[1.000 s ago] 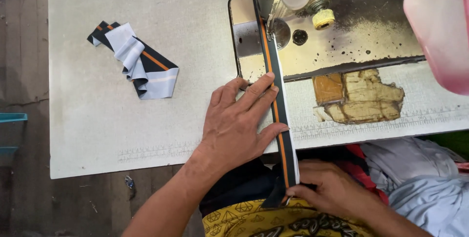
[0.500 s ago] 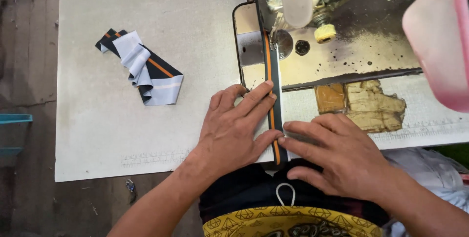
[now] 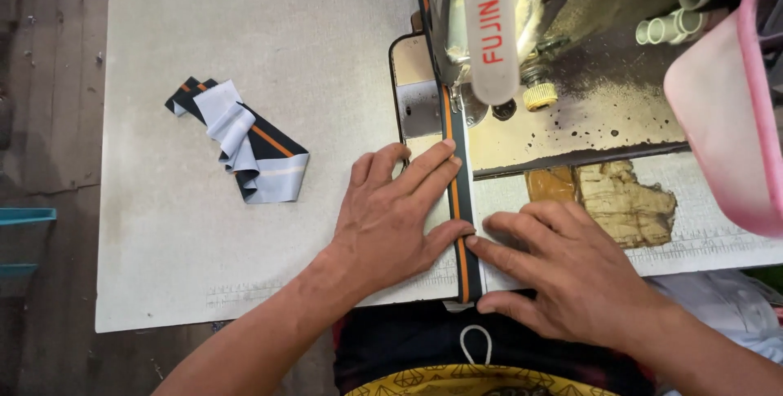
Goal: The person is using an industrial sewing machine to sew along the edges of fabric strips, carefully aligning the material with their hands as it feeds through the machine.
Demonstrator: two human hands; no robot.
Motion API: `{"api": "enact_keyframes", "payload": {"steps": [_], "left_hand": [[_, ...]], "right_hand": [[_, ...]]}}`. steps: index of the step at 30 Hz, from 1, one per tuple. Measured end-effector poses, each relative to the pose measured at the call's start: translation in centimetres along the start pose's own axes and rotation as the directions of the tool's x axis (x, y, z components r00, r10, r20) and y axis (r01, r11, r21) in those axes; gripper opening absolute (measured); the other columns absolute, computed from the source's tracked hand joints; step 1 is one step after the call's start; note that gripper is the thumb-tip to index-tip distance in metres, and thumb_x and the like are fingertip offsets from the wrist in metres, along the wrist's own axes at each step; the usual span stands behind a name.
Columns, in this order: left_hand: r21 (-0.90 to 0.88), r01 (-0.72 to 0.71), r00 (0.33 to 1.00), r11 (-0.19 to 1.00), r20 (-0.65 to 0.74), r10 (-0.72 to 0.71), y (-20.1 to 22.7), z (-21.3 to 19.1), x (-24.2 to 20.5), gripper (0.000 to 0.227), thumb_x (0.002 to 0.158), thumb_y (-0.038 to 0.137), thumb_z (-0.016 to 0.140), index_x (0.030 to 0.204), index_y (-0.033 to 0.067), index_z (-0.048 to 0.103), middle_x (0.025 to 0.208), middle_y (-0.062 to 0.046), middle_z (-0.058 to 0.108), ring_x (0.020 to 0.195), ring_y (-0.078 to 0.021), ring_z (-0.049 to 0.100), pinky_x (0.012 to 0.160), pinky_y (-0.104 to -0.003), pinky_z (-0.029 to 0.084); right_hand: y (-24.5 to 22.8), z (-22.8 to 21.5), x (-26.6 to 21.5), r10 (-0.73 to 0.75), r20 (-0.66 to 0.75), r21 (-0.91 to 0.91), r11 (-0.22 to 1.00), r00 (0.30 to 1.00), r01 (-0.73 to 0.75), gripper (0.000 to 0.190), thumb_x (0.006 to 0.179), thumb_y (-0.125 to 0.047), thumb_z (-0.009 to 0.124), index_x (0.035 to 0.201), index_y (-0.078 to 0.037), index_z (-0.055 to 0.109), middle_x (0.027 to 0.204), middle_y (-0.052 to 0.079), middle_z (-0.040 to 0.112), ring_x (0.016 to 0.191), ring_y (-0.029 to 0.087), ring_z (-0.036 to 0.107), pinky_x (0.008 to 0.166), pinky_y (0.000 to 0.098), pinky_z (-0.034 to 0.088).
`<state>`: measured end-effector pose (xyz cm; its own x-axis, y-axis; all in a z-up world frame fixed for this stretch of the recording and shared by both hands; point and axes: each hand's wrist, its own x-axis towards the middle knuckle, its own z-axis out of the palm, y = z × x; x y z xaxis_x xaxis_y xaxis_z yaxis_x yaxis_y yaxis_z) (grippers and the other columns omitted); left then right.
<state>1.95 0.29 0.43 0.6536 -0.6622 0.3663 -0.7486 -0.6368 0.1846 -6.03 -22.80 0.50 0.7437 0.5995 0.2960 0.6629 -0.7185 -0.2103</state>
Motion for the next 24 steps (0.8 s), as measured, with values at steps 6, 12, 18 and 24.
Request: {"api": "enact_keyframes", "payload": {"steps": [6, 12, 18, 24], "left_hand": [[0.013, 0.006, 1.000, 1.000, 0.010, -0.006, -1.6, 0.5, 2.0, 0.063, 0.088, 0.055, 0.067, 0.132, 0.0105, 0.065, 0.144, 0.001, 0.059, 0.112, -0.0337, 0.052, 0.090, -0.046, 0.039], [0.022, 0.015, 1.000, 1.000, 0.015, -0.015, -3.1, 0.8, 3.8, 0.062, 0.085, 0.056, 0.067, 0.128, 0.0112, 0.066, 0.142, 0.002, 0.059, 0.108, -0.0309, 0.051, 0.088, -0.046, 0.038], [-0.038, 0.064, 0.995, 0.997, 0.073, -0.061, -4.5, 1.2, 5.0, 0.060, 0.087, 0.058, 0.063, 0.128, 0.0146, 0.064, 0.139, 0.005, 0.059, 0.113, -0.0327, 0.049, 0.092, -0.047, 0.036], [-0.079, 0.079, 0.994, 0.994, 0.082, -0.073, -5.5, 1.7, 5.8, 0.060, 0.088, 0.058, 0.061, 0.130, 0.0157, 0.064, 0.140, 0.003, 0.059, 0.117, -0.0342, 0.047, 0.095, -0.048, 0.035]], "right_hand": [[1.2, -0.7, 1.9, -0.015, -0.016, -0.051, 0.999, 1.000, 0.014, 0.068, 0.083, -0.068, 0.067, 0.126, -0.015, 0.066, 0.139, 0.002, 0.058, 0.107, 0.028, 0.055, 0.091, 0.0463, 0.044], [2.2, -1.2, 3.6, -0.025, 0.004, -0.107, 0.994, 1.000, 0.026, 0.075, 0.085, -0.073, 0.058, 0.129, -0.013, 0.065, 0.139, 0.003, 0.061, 0.110, 0.028, 0.055, 0.093, 0.0460, 0.043], [3.5, -0.4, 4.3, 0.022, 0.029, -0.124, 0.992, 0.999, -0.018, 0.071, 0.085, -0.075, 0.053, 0.127, -0.018, 0.065, 0.138, 0.000, 0.062, 0.115, 0.028, 0.054, 0.096, 0.0508, 0.042], [4.0, 0.3, 4.6, 0.095, 0.030, -0.144, 0.985, 0.995, -0.089, 0.073, 0.086, -0.073, 0.052, 0.134, -0.019, 0.060, 0.145, -0.004, 0.057, 0.122, 0.028, 0.051, 0.099, 0.0536, 0.040]]}}
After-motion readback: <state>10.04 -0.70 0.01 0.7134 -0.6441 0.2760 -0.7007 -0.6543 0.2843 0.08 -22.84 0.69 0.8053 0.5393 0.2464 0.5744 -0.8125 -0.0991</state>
